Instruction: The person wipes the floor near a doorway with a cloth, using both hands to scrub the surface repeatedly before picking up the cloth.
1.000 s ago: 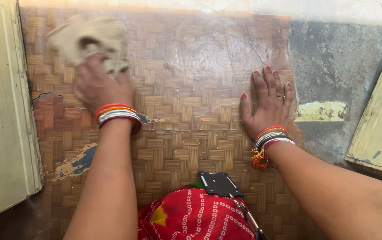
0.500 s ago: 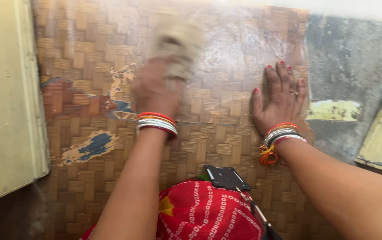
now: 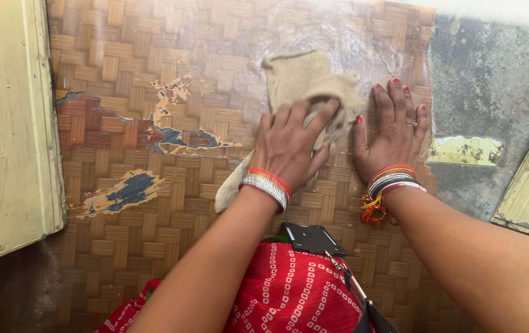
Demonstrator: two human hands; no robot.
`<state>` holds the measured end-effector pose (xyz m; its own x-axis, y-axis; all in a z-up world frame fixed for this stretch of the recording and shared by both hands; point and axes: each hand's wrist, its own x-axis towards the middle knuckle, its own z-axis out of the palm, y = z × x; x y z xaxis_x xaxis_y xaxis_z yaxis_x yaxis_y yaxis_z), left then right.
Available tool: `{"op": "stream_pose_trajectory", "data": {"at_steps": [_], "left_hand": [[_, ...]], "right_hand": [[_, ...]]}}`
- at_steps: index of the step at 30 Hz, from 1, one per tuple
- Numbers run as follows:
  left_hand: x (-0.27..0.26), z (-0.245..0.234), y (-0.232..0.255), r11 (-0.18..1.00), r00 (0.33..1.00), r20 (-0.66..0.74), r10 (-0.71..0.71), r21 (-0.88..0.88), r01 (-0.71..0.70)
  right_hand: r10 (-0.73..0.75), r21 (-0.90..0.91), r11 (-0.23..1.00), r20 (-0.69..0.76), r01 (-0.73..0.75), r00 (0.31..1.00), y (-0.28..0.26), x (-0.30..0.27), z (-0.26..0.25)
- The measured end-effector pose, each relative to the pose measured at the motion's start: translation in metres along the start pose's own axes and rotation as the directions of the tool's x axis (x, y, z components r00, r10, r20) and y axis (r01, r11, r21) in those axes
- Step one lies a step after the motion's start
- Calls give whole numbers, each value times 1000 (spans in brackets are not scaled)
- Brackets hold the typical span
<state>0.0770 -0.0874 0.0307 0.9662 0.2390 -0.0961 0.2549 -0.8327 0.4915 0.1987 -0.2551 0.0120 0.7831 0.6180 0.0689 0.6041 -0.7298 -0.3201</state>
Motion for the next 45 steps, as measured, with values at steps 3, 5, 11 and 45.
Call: {"op": "stream_pose_trajectory", "data": {"at_steps": [3, 5, 11, 45], "left_hand": [[31, 0, -25, 977, 989, -146, 0, 209, 31], [44, -5, -59, 963, 982, -178, -63, 246, 107], [-18, -46, -158, 901, 834, -451, -318, 130, 413], [-28, 6, -34, 989, 977, -157, 145, -4, -148]], "right_hand": [[7, -16, 1000, -13, -7, 1000, -1, 1, 1], [8, -16, 1000, -15, -8, 1000, -1, 1, 1], [15, -36, 999, -15, -15, 1000, 2, 3, 4], [14, -30, 999, 2, -14, 1000, -1, 2, 1]]}}
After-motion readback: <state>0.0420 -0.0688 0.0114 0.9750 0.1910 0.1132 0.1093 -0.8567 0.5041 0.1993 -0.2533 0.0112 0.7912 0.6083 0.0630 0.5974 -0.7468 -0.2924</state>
